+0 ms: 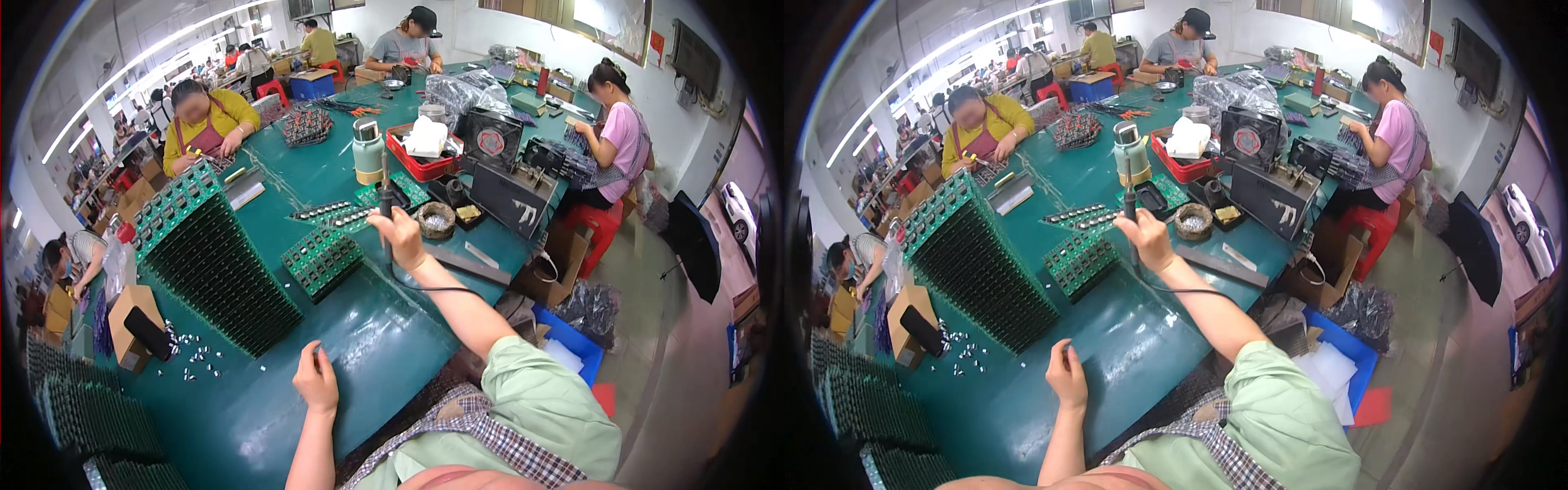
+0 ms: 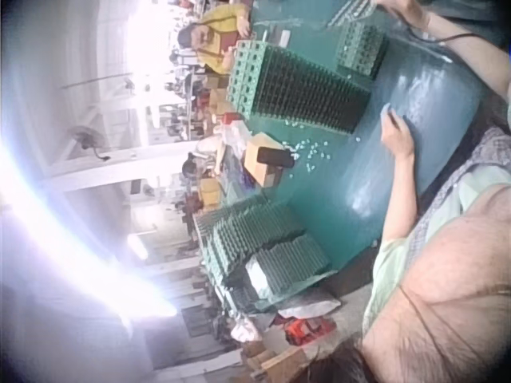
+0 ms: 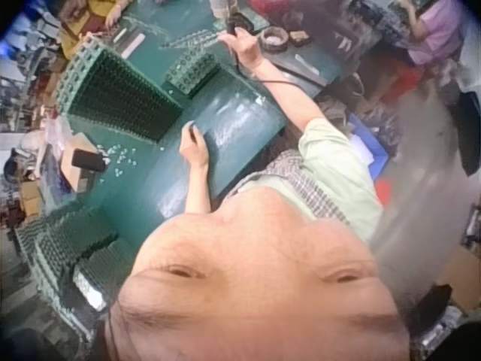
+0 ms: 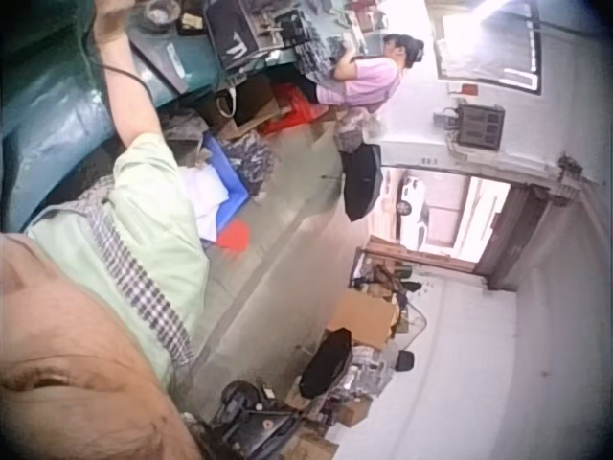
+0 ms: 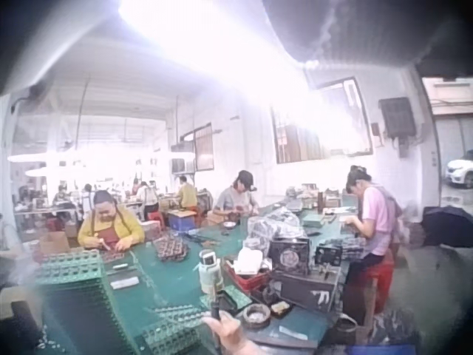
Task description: The person solders electronic components onto circuit boards using a soldering iron, places finished boards onto a stack, and takes new boards from a stack to solder.
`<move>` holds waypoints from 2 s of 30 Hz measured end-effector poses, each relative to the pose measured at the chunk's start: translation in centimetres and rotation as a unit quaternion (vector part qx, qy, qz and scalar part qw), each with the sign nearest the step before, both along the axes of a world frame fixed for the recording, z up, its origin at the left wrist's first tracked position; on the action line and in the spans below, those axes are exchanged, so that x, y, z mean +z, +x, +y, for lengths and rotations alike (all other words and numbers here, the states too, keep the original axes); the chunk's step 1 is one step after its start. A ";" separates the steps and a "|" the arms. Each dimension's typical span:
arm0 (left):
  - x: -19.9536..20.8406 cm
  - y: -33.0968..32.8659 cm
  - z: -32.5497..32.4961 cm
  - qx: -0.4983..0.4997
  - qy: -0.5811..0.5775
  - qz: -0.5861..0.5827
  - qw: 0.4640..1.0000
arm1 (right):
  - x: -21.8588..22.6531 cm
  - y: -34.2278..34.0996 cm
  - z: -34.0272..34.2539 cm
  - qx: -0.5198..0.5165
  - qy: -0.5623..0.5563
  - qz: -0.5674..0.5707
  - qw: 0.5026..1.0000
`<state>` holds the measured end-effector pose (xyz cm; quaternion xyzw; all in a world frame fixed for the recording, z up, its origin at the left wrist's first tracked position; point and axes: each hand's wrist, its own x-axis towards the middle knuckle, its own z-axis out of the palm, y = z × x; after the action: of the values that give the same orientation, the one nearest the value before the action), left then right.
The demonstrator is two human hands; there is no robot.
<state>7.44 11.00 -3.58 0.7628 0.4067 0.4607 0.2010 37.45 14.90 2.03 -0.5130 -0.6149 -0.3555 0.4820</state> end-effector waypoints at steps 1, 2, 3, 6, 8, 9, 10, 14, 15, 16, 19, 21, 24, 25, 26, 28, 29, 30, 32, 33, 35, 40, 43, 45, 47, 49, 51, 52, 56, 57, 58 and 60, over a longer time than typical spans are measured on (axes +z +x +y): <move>0.0 0.3 0.1 -0.007 -0.005 -0.001 1.000 | 0.5 0.2 -1.0 0.013 0.003 0.018 1.000; -0.1 0.1 0.1 -0.004 -0.007 0.002 1.000 | 1.1 -0.4 -1.8 0.037 0.003 0.034 0.999; -0.3 -0.4 0.3 0.010 0.001 -0.005 1.000 | 1.5 -1.1 -2.8 0.046 0.017 0.040 0.998; 1.7 -1.1 0.5 0.031 -0.014 -0.029 0.999 | 1.4 -3.3 -7.0 0.094 0.016 0.111 0.989; 5.1 -1.8 -1.6 0.019 -0.109 -0.072 0.991 | 0.4 -4.6 -10.1 0.117 -0.027 0.138 0.983; 5.6 -2.6 -2.5 0.019 -0.104 -0.065 0.992 | -0.2 -5.7 -11.5 0.129 -0.048 0.152 0.979; 5.7 -3.3 -3.7 0.017 -0.090 -0.063 0.994 | -0.7 -6.9 -12.9 0.144 -0.070 0.161 0.974; 5.0 -5.2 -8.0 0.016 -0.031 -0.045 0.998 | -3.4 -11.7 -16.3 0.209 -0.116 0.247 0.939; 4.6 -5.6 -8.9 0.026 -0.035 -0.048 0.998 | -3.4 -12.9 -17.2 0.247 -0.142 0.291 0.913; 4.0 -6.4 -9.5 0.026 -0.033 -0.053 0.998 | -3.4 -14.0 -17.9 0.283 -0.168 0.334 0.883; 3.7 -7.8 -10.9 0.079 -0.008 -0.094 0.992 | -3.9 -14.9 -18.1 0.324 -0.157 0.303 0.882; 4.7 -7.2 -11.9 0.095 -0.026 -0.158 0.983 | -3.7 -14.9 -18.8 0.334 -0.171 0.302 0.876; 3.9 -8.3 -12.1 0.074 0.039 -0.139 0.987 | -2.8 -15.7 -19.6 0.370 -0.164 0.263 0.876; 3.6 -8.4 -12.3 0.055 0.090 -0.126 0.986 | -2.6 -15.7 -19.9 0.368 -0.158 0.258 0.879; 3.5 -8.6 -12.5 0.056 0.088 -0.127 0.986 | -2.4 -15.6 -20.1 0.366 -0.153 0.254 0.882; 3.7 -8.7 -13.0 0.052 0.104 -0.075 0.990 | -2.4 -15.5 -20.6 0.353 -0.149 0.249 0.889; 3.7 -8.6 -13.1 0.044 0.117 -0.077 0.989 | -2.5 -15.2 -20.9 0.339 -0.148 0.231 0.900; 3.8 -8.2 -13.3 0.044 0.115 -0.077 0.989 | -2.5 -14.8 -21.1 0.325 -0.146 0.213 0.910; 4.3 -7.3 -13.2 0.021 0.173 -0.073 0.982 | -2.8 -14.0 -21.0 0.309 -0.126 0.194 0.922; 4.1 -7.0 -13.0 0.018 0.175 -0.062 0.982 | -3.0 -13.5 -20.9 0.290 -0.118 0.174 0.934; 4.1 -7.7 -12.8 0.020 0.190 -0.047 0.981 | -2.6 -13.4 -20.0 0.281 -0.116 0.142 0.942; 3.1 -8.2 -9.6 0.015 0.210 0.064 0.975 | -3.9 -11.8 -17.0 0.256 -0.167 0.102 0.947; 2.8 -8.1 -7.4 0.006 0.222 0.089 0.971 | -4.9 -11.3 -14.9 0.284 -0.156 0.082 0.942; 2.1 -8.2 -6.6 0.003 0.230 0.115 0.966 | -6.1 -11.3 -14.4 0.260 -0.189 0.083 0.943; 0.6 -8.3 -7.0 0.021 0.211 0.099 0.972 | -6.5 -11.9 -14.1 0.263 -0.193 0.086 0.941; -0.3 -8.0 -7.0 0.041 0.170 0.090 0.980 | -6.4 -11.8 -13.6 0.258 -0.197 0.086 0.942; -0.7 -7.7 -7.0 0.046 0.165 0.080 0.982 | -6.4 -11.7 -13.7 0.251 -0.211 0.090 0.941; -0.5 -7.4 -6.7 0.054 0.169 0.070 0.982 | -6.4 -11.7 -13.6 0.249 -0.215 0.091 0.940; -0.6 -7.3 -6.9 0.055 0.158 0.031 0.986 | -6.1 -11.6 -13.7 0.254 -0.247 0.083 0.931; -0.7 -7.4 -6.9 0.056 0.151 0.034 0.986 | -6.2 -11.7 -13.6 0.261 -0.251 0.098 0.927; -0.8 -7.8 -7.3 0.060 0.150 0.034 0.986 | -6.4 -12.1 -13.6 0.277 -0.262 0.111 0.918; -1.2 -8.2 -7.3 0.058 0.153 0.023 0.986 | -6.8 -12.3 -13.4 0.271 -0.247 0.113 0.923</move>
<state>-0.73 3.65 -4.74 0.7700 0.3800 0.5105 0.0456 25.13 1.48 -4.76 -0.4667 -0.7401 0.0125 0.4840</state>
